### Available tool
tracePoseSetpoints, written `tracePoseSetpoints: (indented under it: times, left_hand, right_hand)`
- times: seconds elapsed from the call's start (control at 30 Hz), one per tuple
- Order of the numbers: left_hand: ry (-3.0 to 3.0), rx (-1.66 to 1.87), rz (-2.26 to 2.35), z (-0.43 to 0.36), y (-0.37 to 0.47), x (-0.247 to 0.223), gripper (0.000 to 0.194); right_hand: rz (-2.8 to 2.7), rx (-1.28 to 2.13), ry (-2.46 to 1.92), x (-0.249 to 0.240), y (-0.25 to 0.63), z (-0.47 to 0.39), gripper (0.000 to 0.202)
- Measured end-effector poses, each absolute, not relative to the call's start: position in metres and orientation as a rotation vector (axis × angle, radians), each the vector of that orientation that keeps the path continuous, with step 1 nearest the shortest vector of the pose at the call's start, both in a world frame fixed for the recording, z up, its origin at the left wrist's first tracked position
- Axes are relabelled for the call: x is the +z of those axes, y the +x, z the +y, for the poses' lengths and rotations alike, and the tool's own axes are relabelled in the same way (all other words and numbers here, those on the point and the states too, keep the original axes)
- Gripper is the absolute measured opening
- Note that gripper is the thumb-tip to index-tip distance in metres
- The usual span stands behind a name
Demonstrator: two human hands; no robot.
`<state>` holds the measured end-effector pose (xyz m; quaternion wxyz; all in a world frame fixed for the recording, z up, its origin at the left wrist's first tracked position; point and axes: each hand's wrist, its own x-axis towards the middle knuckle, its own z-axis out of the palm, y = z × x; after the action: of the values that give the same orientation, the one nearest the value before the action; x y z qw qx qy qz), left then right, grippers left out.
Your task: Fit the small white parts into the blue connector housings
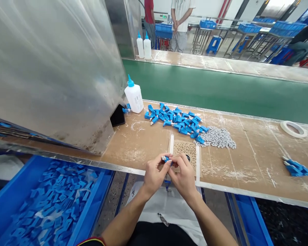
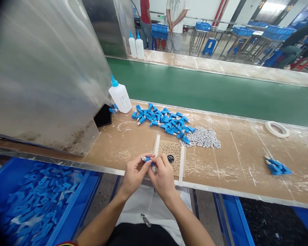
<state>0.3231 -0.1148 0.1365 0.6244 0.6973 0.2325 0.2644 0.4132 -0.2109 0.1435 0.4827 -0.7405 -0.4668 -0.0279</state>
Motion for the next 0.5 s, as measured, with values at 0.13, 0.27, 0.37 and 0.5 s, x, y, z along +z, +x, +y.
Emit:
tracePoseSetpoints:
  times: [0.13, 0.27, 0.37, 0.5]
  left_hand:
    - [1.65, 0.532, 0.474, -0.119, 0.338, 0.143, 0.026]
    - [1.821, 0.266, 0.203, -0.107, 0.365, 0.157, 0.03]
    - [2.058, 0.242, 0.106, -0.074, 0.397, 0.165, 0.03]
    - [2.536, 0.471, 0.368, -0.022, 0.441, 0.162, 0.027]
  right_hand:
    - [-1.096, -0.15, -1.855, 0.143, 0.417, -0.219, 0.01]
    - [-1.032, -0.189, -1.96, 0.144, 0.439, -0.251, 0.009]
    - [-0.912, -0.337, -2.149, 0.142, 0.484, -0.302, 0.015]
    - [-0.489, -0.564, -2.57, 0.141, 0.571, -0.392, 0.022]
